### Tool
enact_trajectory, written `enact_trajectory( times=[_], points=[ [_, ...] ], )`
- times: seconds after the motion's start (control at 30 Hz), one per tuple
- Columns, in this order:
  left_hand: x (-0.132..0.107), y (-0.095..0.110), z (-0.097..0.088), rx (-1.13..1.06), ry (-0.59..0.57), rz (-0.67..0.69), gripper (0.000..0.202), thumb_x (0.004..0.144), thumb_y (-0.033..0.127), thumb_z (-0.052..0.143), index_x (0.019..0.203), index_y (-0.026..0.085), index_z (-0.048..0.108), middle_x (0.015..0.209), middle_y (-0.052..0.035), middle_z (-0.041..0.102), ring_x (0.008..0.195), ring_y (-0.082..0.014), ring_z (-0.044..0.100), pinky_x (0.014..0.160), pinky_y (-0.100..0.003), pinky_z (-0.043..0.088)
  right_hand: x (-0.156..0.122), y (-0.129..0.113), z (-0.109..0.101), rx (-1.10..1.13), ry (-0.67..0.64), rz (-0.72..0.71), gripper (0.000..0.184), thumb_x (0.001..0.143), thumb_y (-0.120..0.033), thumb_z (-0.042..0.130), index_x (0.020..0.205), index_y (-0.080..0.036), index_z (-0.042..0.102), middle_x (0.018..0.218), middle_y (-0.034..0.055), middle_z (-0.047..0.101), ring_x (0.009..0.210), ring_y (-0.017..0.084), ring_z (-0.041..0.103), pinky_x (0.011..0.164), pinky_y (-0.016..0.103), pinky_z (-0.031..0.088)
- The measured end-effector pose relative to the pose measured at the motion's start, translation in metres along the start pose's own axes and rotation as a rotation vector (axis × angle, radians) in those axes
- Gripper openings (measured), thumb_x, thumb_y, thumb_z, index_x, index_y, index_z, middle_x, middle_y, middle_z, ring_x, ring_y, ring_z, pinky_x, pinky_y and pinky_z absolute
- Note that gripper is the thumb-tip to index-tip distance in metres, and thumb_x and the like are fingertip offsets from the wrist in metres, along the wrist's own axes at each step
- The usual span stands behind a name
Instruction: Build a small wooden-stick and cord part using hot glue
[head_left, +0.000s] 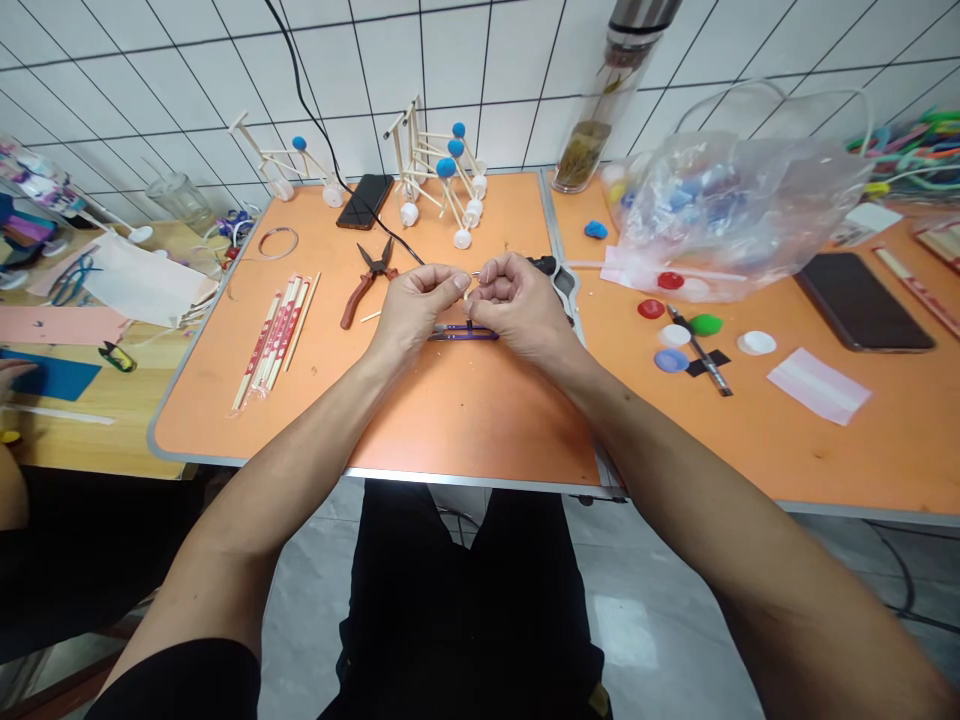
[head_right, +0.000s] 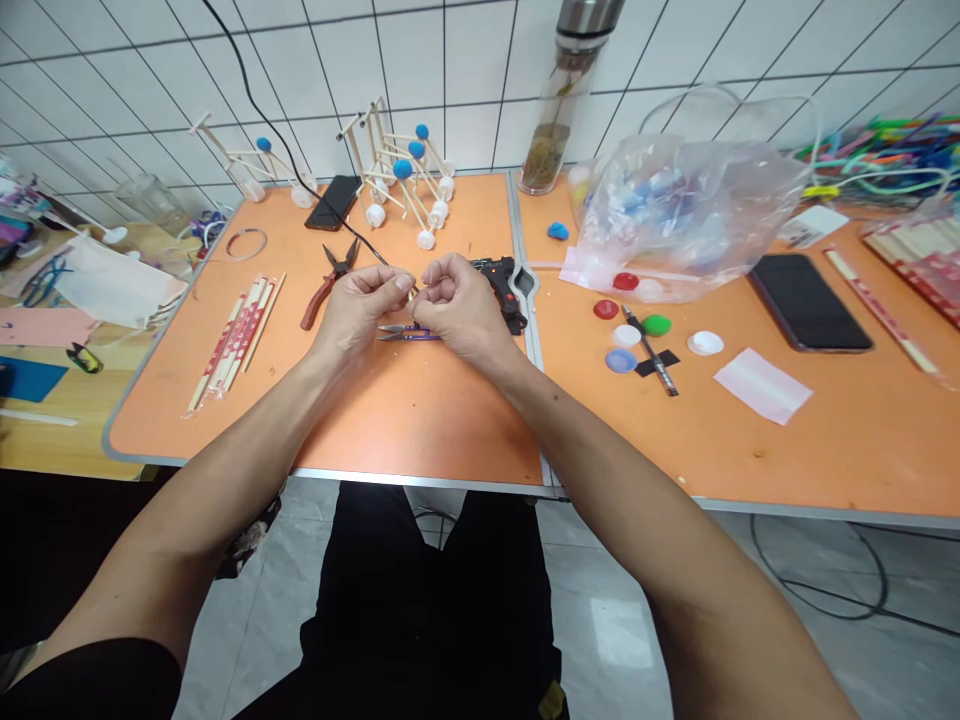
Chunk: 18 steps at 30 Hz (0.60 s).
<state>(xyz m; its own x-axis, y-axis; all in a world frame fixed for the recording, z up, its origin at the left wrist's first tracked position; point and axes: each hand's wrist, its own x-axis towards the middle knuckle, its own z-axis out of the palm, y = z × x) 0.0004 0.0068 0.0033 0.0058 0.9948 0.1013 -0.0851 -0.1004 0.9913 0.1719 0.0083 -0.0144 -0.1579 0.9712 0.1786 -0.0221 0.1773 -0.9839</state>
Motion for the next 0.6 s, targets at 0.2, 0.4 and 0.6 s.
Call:
enact_trajectory(
  times=[0.2, 0.4, 0.6],
  points=[
    [0.005, -0.010, -0.004, -0.080, -0.019, 0.017, 0.041, 0.080, 0.053, 0.107, 0.081, 0.020, 0.082, 0.076, 0.0007, 0.073, 0.071, -0.0115, 0.062, 0.073, -0.024, 0.052, 0.000, -0.001, -0.001, 0.007, -0.001, -0.008, 0.046, 0.078, -0.029, 0.098, 0.100, -0.028, 0.057, 0.084, -0.0048, 0.070, 0.074, 0.014, 0.063, 0.067, 0.029, 0.049],
    [0.004, -0.009, -0.002, -0.078, -0.036, 0.002, 0.048, 0.089, 0.063, 0.099, 0.081, 0.020, 0.082, 0.079, -0.0017, 0.073, 0.076, -0.0135, 0.066, 0.075, -0.026, 0.054, 0.001, 0.002, 0.000, 0.002, 0.003, -0.056, 0.047, 0.082, -0.030, 0.098, 0.099, -0.028, 0.054, 0.084, -0.0041, 0.068, 0.076, 0.014, 0.062, 0.069, 0.029, 0.049],
    [0.003, -0.005, -0.002, -0.034, 0.007, 0.011, 0.052, 0.092, 0.068, 0.096, 0.080, 0.020, 0.080, 0.079, -0.0017, 0.072, 0.075, -0.0127, 0.064, 0.072, -0.025, 0.053, 0.002, 0.003, 0.000, -0.038, 0.011, -0.075, 0.048, 0.082, -0.033, 0.099, 0.100, -0.029, 0.054, 0.084, -0.0037, 0.067, 0.074, 0.015, 0.062, 0.065, 0.029, 0.049]
  ],
)
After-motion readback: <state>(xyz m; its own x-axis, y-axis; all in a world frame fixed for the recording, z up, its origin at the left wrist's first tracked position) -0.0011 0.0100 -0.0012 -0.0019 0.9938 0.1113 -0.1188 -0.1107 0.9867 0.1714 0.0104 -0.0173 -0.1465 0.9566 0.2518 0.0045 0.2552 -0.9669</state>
